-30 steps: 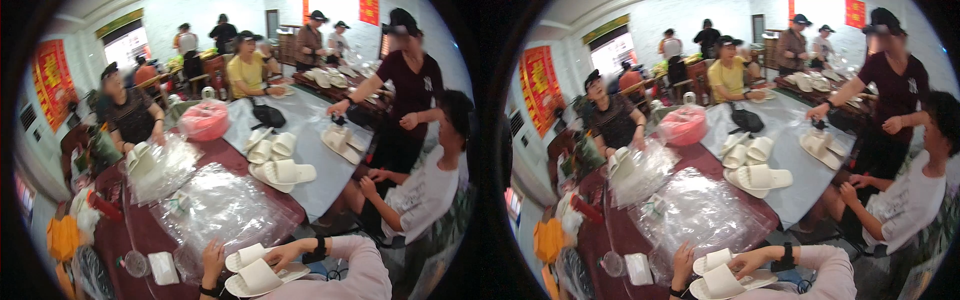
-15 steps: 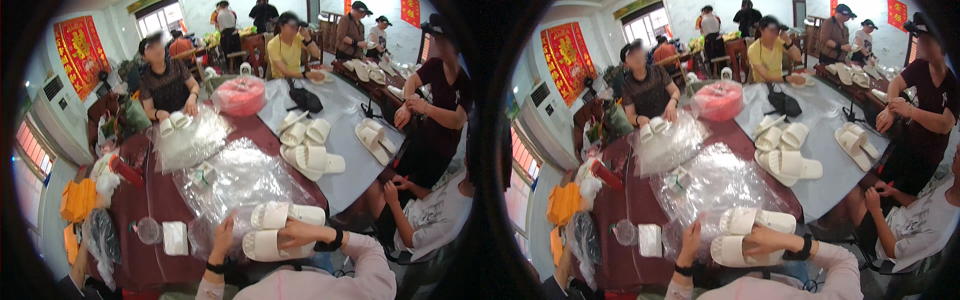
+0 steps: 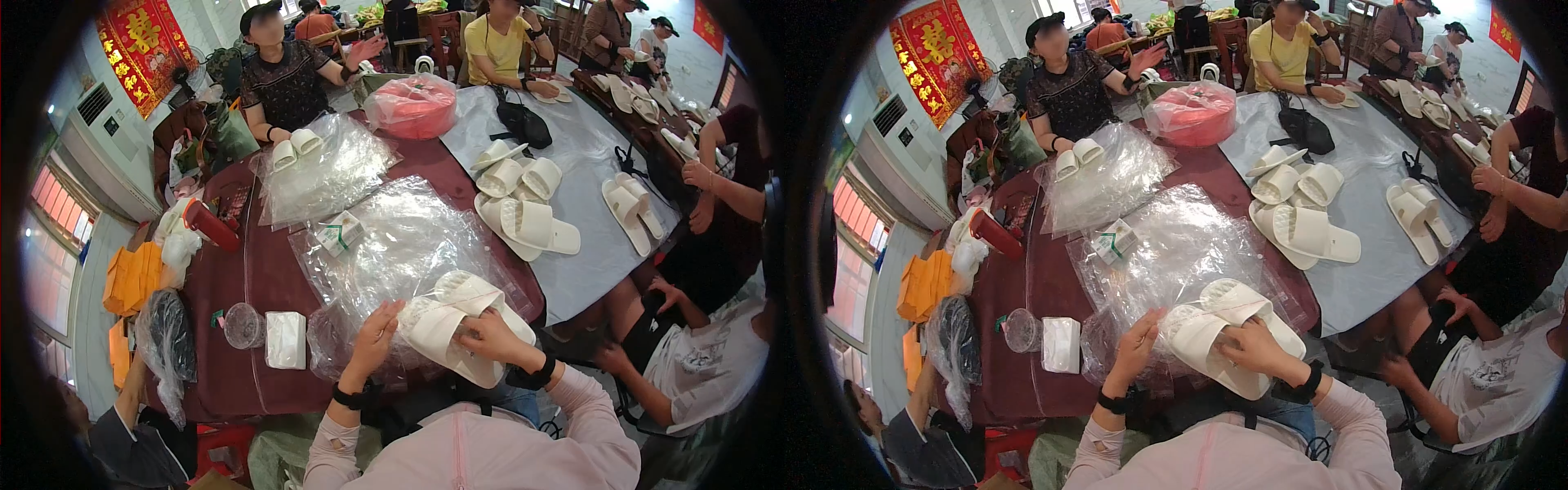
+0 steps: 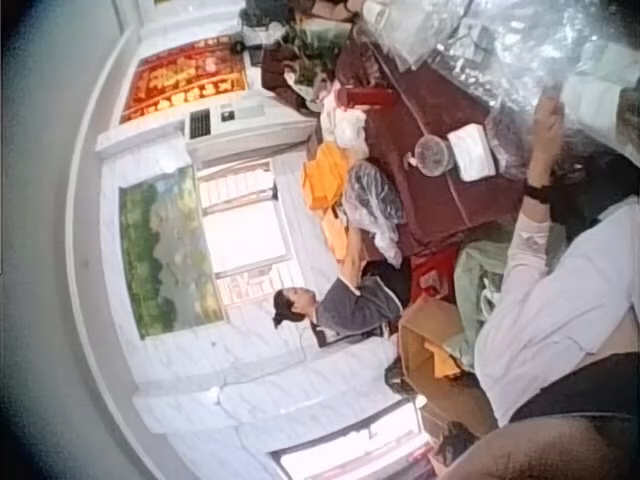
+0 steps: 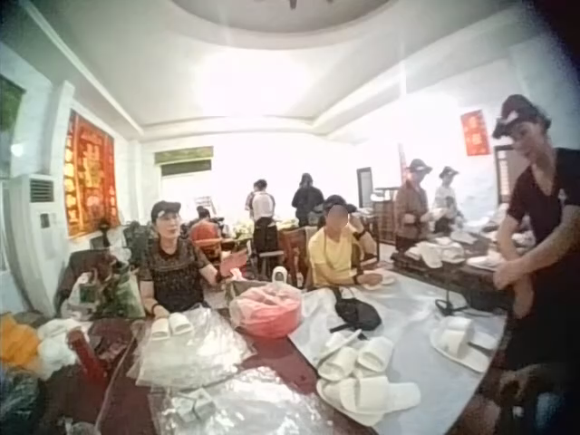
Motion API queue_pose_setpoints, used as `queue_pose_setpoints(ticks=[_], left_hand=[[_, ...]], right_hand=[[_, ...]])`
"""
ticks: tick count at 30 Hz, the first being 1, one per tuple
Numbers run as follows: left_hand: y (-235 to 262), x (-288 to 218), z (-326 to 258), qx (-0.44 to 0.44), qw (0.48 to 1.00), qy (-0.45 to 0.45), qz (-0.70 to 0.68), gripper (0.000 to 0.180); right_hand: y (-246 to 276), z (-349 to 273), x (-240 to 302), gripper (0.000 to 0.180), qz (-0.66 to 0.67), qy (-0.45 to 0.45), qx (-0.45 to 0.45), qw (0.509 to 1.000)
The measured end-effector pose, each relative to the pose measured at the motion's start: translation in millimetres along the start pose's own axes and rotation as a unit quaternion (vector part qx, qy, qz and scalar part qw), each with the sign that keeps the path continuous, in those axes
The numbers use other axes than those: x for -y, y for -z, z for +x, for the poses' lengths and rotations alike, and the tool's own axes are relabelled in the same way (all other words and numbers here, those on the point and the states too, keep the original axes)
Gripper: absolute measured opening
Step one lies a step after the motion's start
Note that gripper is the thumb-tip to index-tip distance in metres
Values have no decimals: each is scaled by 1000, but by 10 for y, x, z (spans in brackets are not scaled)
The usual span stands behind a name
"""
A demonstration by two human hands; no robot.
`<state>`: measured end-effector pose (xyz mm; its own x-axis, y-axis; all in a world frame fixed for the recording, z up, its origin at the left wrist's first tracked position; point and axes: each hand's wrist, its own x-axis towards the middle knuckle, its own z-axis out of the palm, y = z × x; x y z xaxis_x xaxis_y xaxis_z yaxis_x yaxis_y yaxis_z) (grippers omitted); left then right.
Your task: The recorder is packing white rubber slippers into plastic bags at a communal work table.
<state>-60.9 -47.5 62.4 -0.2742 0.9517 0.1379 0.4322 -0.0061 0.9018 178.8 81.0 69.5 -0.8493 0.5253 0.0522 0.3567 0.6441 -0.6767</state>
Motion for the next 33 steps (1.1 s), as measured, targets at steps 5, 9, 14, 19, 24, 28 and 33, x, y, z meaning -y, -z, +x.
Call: queue_pose_setpoints(ticks=[5, 9, 14, 19, 24, 28, 33], left_hand=[[-34, -4, 44, -1, 1000, -18, -12, 33], [-28, 0, 60, -9, 998, -49, 48, 42], [-49, -170, -1, -57, 973, -74, 210, 51], [-126, -135, -53, -101, 915, -135, 367, 43], [-186, -145, -83, -132, 896, -155, 396, 45], [-201, -140, -95, -45, 891, -120, 435, 56], [-239, -4, -139, -68, 905, -114, 404, 61]], right_hand=[[-54, -25, 14, 30, -13, -38, -70, 997], [-164, 28, 57, 29, -94, 2, -108, 990], [-165, 8, 116, 25, -122, 58, -84, 987], [-227, -62, -7, 27, -98, 13, -82, 992], [-280, -33, -47, 32, -74, -20, -20, 997], [-248, -18, -36, 35, -112, -7, -33, 993], [-253, -17, -22, 32, -40, 8, -61, 997]])
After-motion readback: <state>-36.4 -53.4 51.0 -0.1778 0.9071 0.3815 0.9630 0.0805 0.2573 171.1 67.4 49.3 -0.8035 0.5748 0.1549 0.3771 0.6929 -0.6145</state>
